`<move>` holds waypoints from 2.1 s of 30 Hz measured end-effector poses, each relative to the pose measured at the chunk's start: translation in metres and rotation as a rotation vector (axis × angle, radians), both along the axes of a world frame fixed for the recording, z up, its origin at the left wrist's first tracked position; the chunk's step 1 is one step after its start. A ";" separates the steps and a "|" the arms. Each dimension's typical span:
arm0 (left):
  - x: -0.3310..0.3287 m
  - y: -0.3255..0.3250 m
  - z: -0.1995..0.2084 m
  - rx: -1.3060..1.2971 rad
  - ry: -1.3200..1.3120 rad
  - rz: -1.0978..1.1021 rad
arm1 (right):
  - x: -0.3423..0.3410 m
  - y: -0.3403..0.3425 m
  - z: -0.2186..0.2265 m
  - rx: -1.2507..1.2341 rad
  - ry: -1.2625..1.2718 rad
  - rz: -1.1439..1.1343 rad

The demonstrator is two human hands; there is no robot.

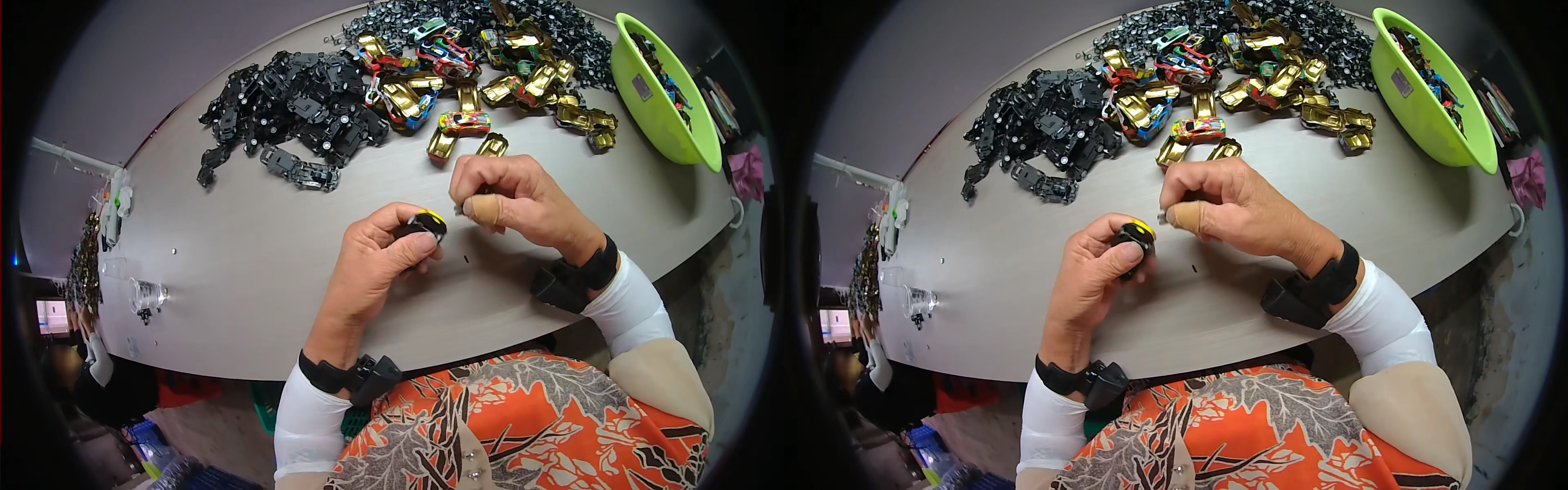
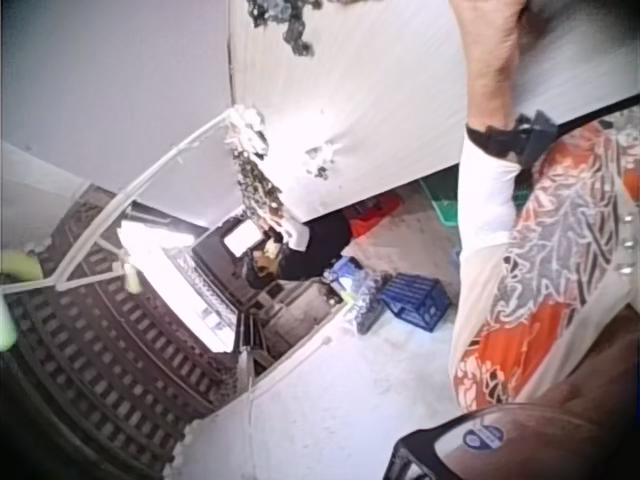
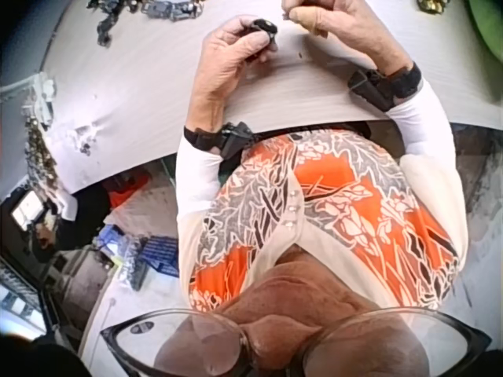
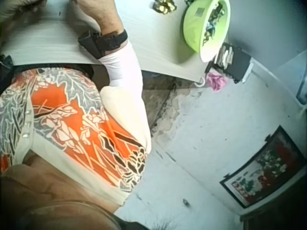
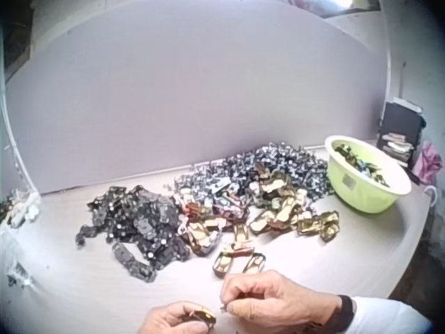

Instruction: The person assembles small toy cars by hand at a table. They repeatedly pick up a black chassis and a colored body, fit the body onto the chassis, and place the completed unit on the table. The process is repeated for multiple cars of different colors.

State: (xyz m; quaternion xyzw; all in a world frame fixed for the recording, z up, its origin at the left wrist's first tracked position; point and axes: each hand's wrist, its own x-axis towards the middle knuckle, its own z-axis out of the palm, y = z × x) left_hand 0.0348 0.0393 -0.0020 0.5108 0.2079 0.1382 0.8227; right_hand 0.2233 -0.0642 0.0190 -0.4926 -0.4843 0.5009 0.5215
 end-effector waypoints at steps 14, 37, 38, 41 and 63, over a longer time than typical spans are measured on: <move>0.002 -0.009 -0.001 0.348 0.175 -0.044 | -0.024 0.001 -0.017 0.206 -0.560 -0.074; 0.006 -0.001 -0.001 -0.011 0.012 0.288 | -0.013 -0.006 -0.008 -0.065 -0.038 0.014; 0.005 -0.001 0.000 -0.001 0.015 0.309 | -0.012 -0.006 -0.008 -0.029 -0.017 0.016; 0.005 -0.001 0.000 0.006 -0.030 0.216 | -0.006 -0.005 -0.005 0.043 0.053 -0.073; -0.001 -0.010 0.001 0.249 0.108 -0.074 | -0.017 -0.007 -0.002 -0.041 -0.190 0.007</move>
